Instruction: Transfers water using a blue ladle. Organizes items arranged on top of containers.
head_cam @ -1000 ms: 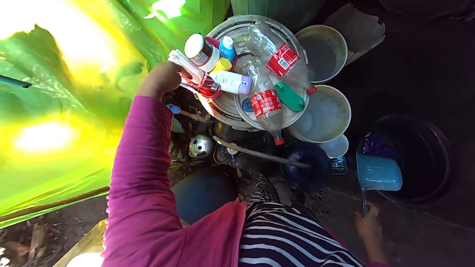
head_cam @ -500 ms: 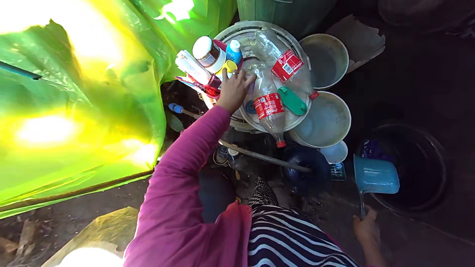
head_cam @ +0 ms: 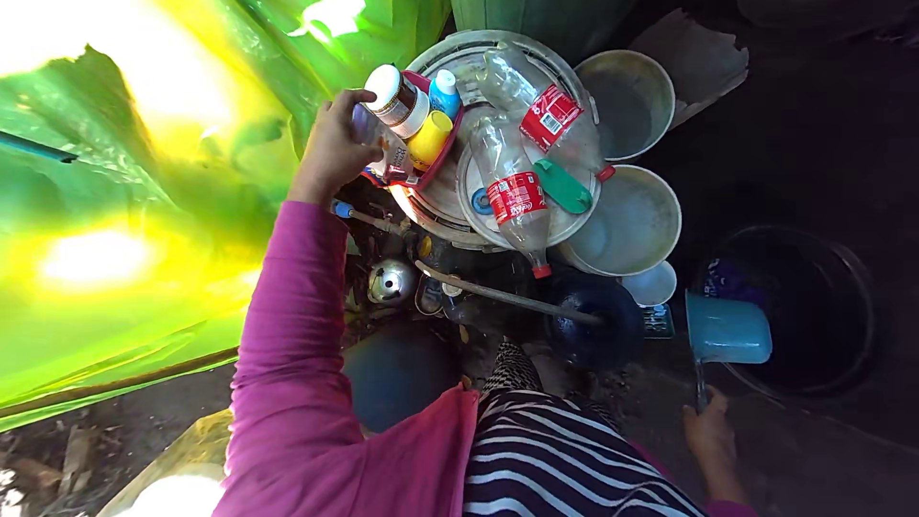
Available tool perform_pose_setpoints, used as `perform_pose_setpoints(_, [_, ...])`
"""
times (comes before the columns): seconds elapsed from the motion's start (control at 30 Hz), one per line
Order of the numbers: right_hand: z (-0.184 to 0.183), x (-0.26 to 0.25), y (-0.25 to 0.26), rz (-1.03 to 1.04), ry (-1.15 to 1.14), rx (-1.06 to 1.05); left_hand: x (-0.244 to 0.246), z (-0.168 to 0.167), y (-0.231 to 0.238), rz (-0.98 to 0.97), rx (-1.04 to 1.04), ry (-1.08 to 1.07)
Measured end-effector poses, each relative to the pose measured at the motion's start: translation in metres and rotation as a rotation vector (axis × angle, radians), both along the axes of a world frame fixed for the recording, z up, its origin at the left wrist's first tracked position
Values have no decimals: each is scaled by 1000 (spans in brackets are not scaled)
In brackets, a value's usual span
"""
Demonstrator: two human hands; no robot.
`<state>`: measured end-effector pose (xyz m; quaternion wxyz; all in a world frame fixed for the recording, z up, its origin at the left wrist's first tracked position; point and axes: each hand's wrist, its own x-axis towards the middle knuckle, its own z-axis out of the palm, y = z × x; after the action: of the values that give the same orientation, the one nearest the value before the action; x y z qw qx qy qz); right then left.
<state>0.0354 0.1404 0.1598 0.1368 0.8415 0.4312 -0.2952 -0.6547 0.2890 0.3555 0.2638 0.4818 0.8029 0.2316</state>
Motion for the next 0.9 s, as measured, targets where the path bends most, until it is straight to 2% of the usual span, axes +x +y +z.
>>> perform_pose_setpoints(0.13, [-2, 1, 0, 0, 6, -7, 2, -9, 7, -84, -43, -51])
perform_pose_setpoints(0.2, [0, -1, 1, -13, 7, -4, 3, -17, 13, -143, -154, 111])
perform_pose_setpoints(0.3, [3, -1, -2, -30, 6, -3, 6, -22, 20, -88, -230, 235])
perform_pose_setpoints(0.4, [4, 3, -6, -44, 1, -9, 31, -4, 24, -23, -128, 333])
perform_pose_setpoints(0.5, [3, 6, -10, -52, -8, -23, 70, 8, 31, -92, 58, 381])
perform_pose_setpoints(0.63, [2, 8, -16, -69, -16, -12, 117, -9, 40, -307, 127, 316])
perform_pose_setpoints(0.77, [2, 6, -16, -93, -21, 8, 160, -30, 27, -408, 216, 178])
perform_pose_setpoints(0.83, [3, 3, -14, -104, -24, 8, 181, -32, 9, -438, 231, -4])
perform_pose_setpoints(0.9, [3, -2, -9, -108, -30, 1, 205, -28, -20, -490, 158, -294])
